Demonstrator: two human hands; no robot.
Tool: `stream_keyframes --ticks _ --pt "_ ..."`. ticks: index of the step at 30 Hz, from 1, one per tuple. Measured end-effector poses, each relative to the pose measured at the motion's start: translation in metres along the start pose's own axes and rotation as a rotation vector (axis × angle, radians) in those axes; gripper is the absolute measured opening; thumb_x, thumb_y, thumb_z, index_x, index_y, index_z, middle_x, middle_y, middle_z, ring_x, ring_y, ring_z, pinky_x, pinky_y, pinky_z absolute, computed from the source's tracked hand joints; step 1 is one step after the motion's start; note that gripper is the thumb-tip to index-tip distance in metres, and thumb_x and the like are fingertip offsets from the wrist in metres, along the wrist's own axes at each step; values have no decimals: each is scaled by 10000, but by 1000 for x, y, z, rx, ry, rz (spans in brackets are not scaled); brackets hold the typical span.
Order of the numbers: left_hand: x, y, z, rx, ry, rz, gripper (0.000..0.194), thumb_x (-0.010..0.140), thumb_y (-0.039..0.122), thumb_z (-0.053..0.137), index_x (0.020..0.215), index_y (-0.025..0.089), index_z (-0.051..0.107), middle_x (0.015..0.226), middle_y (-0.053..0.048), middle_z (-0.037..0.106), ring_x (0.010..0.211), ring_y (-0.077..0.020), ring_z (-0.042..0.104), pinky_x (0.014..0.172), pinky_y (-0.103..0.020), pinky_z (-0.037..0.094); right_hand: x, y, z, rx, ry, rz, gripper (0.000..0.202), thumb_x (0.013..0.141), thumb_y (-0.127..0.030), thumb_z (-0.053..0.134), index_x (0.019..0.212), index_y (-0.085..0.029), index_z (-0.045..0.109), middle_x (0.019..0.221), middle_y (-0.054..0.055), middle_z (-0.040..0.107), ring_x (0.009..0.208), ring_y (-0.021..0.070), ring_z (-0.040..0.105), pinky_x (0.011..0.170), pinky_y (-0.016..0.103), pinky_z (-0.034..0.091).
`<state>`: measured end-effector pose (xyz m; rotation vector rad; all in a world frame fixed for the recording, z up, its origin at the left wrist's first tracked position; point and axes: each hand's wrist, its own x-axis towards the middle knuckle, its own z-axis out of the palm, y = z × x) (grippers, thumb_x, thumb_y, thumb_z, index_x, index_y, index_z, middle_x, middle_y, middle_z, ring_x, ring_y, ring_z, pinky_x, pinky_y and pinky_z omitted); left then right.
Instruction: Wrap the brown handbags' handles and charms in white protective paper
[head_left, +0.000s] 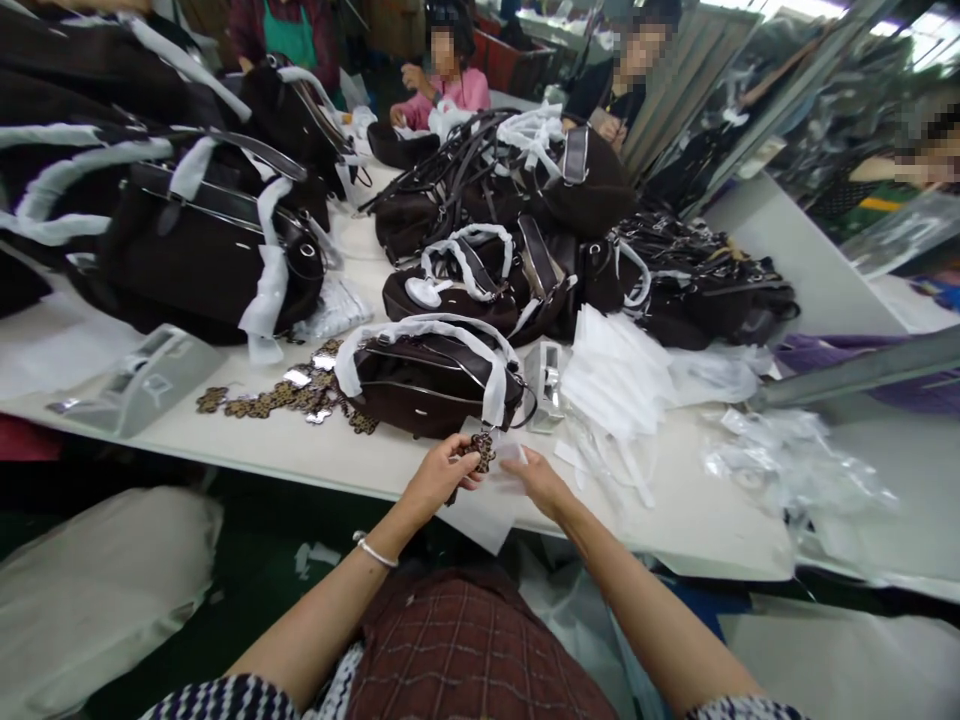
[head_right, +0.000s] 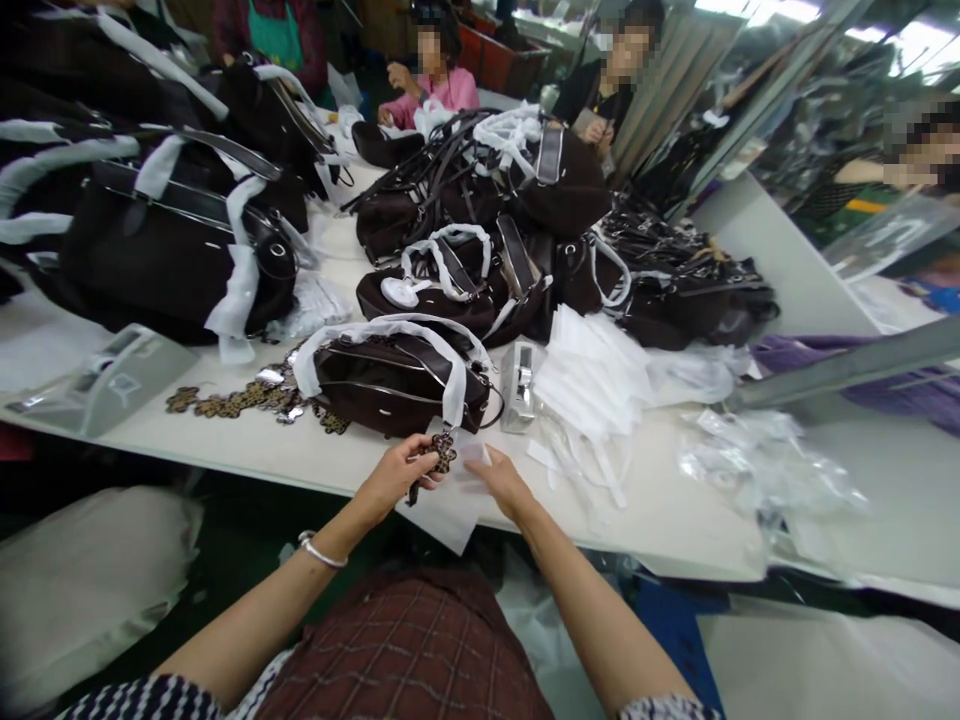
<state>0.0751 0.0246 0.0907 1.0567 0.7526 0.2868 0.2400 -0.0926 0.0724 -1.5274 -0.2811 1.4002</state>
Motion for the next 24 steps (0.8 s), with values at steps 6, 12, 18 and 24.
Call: stream_keyframes --ticks 6,12,18,24 --pt "0 -3 -2 132 107 25 309 735 339 728 951 143 627 598 29 583 482 -109 545 421 -203 460 1 -12 27 248 -197 24 365 746 -471 758 921 -155 702 810 58 729 704 189 644 738 347 512" --pt "-4 -6 1 227 123 59 204 742 298 712 862 170 608 650 23 579 546 -125 538 492 -227 474 -3 -25 32 169 -128 -41 410 697 -454 816 982 -184 696 831 24 709 705 152 605 723 307 485" --pt "-20 -10 -7 510 179 381 235 718 375 806 828 227 660 880 -68 624 931 -262 557 918 -367 450 5 -23 43 145 16 -169 356 632 -375 868 884 -172 720 839 15 712 758 145 595 766 284 454" --pt "-13 -11 -37 359 398 240 416 760 456 740 1049 176 635 1064 -107 659 1068 -287 583 984 -413 440 5 -27 38 157 -22 -103 362 611 -366 879 867 -163 722 839 32 727 747 158 622 773 299 472"
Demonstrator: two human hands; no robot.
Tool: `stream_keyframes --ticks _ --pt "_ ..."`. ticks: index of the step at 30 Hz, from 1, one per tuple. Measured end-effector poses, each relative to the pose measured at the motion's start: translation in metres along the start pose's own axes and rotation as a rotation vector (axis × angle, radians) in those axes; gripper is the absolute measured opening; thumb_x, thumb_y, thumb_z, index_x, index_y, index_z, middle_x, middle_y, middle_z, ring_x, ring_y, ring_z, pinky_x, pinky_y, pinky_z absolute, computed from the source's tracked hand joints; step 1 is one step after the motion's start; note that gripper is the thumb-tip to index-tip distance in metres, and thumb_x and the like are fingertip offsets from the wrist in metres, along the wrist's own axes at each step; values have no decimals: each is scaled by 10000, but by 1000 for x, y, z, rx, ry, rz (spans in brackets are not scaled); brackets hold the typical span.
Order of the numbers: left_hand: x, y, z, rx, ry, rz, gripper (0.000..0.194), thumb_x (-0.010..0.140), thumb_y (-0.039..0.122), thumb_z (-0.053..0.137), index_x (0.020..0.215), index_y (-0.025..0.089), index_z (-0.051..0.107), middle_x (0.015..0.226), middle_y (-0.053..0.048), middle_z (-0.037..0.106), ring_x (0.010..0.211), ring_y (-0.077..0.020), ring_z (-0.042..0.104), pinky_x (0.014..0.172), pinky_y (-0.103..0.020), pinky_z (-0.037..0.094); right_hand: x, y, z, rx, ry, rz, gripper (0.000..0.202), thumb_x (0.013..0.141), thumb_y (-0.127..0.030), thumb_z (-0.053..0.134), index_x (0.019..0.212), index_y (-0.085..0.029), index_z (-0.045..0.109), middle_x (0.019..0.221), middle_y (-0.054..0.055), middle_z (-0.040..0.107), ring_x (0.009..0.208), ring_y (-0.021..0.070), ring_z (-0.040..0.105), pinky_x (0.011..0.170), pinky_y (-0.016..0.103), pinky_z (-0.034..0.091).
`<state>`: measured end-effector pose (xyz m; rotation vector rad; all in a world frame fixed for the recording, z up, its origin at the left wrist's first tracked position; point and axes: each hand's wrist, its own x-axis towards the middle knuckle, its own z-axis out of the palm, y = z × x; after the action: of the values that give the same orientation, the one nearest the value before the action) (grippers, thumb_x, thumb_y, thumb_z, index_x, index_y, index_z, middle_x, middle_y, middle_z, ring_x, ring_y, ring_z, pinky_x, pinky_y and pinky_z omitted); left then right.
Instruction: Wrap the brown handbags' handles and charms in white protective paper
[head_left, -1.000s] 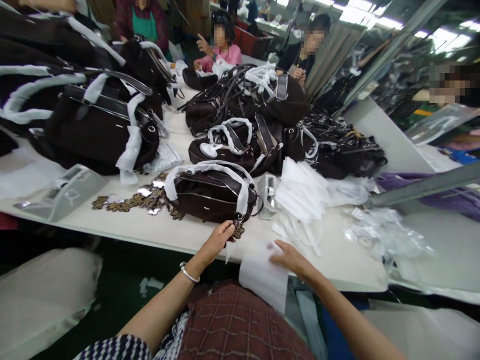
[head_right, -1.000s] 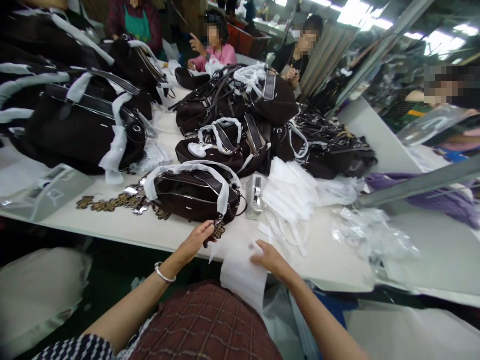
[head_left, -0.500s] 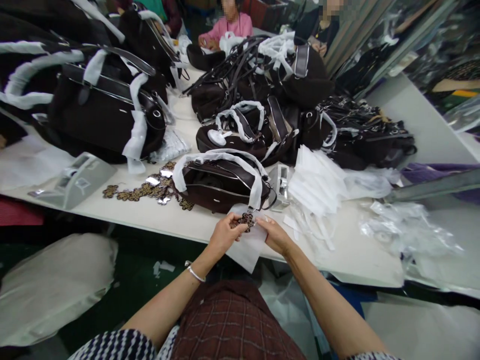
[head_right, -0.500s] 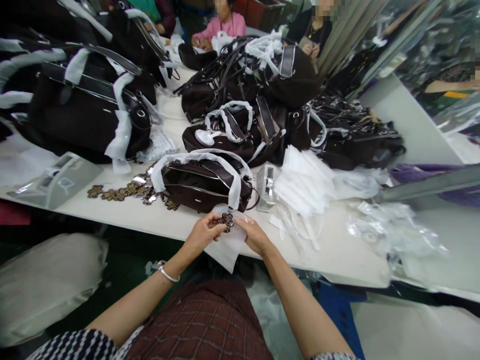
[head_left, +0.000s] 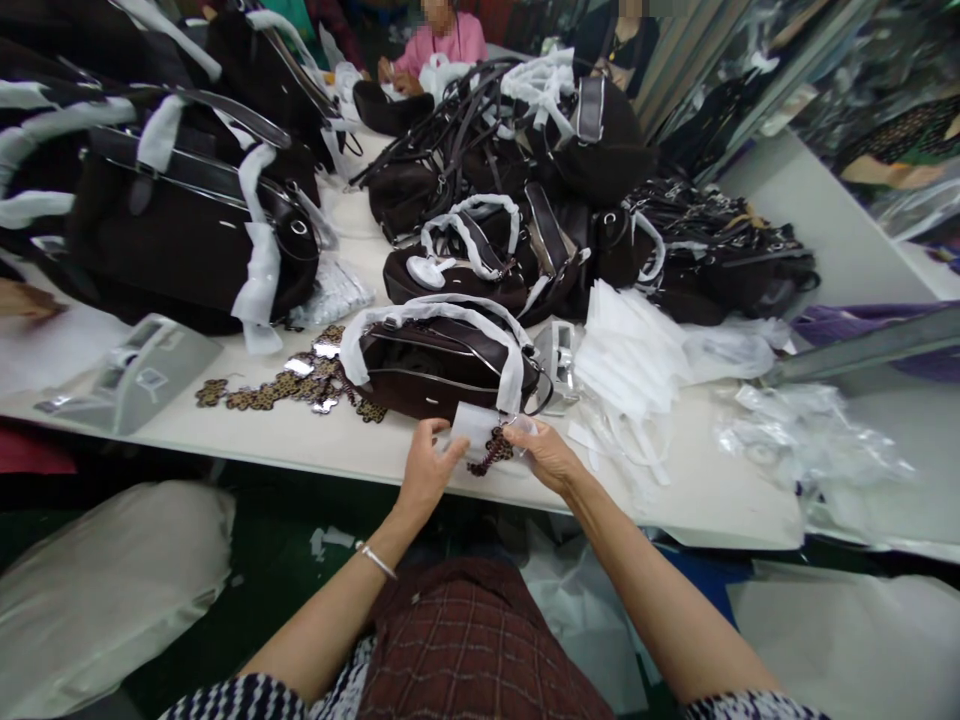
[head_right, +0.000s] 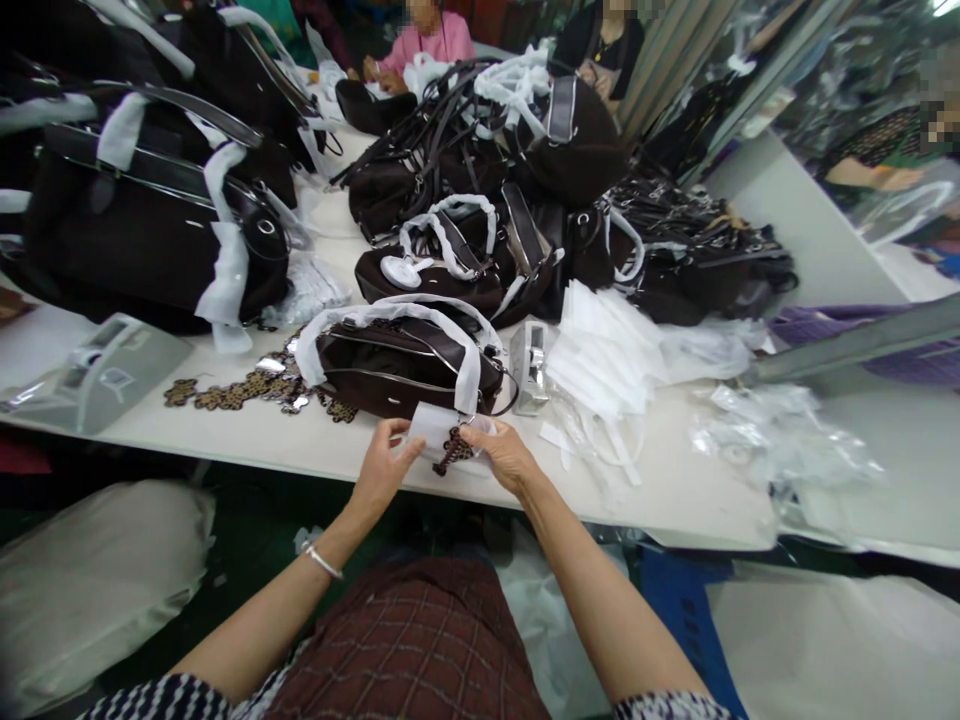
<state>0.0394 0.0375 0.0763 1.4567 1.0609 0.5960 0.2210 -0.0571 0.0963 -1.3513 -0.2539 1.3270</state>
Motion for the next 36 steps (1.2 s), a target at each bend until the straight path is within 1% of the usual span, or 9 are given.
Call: stream_keyframes --ticks 4,6,10,14,17,20,26,31,36 --pt "19 6 3 -119 -406 -110 430 773 478 701 1050 149 695 989 -77 740 943 -266 664 878 -370 509 2 -3 -1 -39 -6 8 376 618 -350 873 894 -152 714 853 40 730 753 165 630 768 307 487" --pt "23 13 7 -77 -460 -67 362 752 402 724 1011 150 720 973 -64 751 910 -258 671 854 -349 516 2 -6 -1 -33 32 -10 403 603 -336 880 925 -163 710 866 34 736 763 167 635 774 311 496" --pt "20 19 13 57 -311 80 193 779 269 688 944 179 730 964 -70 731 902 -249 649 879 -336 491 -1 -12 -2 72 52 7 391 612 -333 877 931 -175 715 895 37 747 796 173 650 822 329 514" --pt "11 15 14 135 -162 223 152 835 272 651 953 234 740 931 -74 647 929 -242 590 920 -297 440 -9 -14 -4 161 11 44 367 726 -463 791 941 -175 723 988 75 747 909 209 670 882 367 518" --pt "3 18 15 60 -161 190 335 851 252 635 1179 286 693 994 -66 608 948 -231 567 883 -242 431 -16 -14 -2 198 -16 21 437 729 -553 763 960 -184 721 1003 82 745 957 237 670 891 389 513" --pt "-5 24 18 38 -172 188 420 857 232 621 1272 299 642 1015 -67 592 972 -233 560 888 -235 426 -18 -11 5 130 -30 -11 422 698 -498 807 954 -171 730 957 72 746 892 220 663 882 379 496" --pt "-3 24 23 179 -161 236 241 850 254 625 1074 209 699 966 -79 616 949 -253 578 932 -338 437 1 -3 17 -54 279 -146 368 579 -427 870 816 -173 748 845 32 732 788 176 620 810 332 462" --pt "12 20 21 0 -264 38 369 808 326 690 1134 153 672 1128 -109 674 1053 -273 616 966 -372 460 7 -5 14 -92 308 -151 395 515 -425 891 785 -176 745 795 39 727 769 195 616 775 341 465" --pt "16 17 22 -111 -321 26 351 900 379 567 1146 158 684 1126 -78 717 1079 -273 631 1005 -382 448 6 -6 12 -133 301 -166 396 516 -440 892 772 -176 745 787 39 726 751 186 611 762 337 455"
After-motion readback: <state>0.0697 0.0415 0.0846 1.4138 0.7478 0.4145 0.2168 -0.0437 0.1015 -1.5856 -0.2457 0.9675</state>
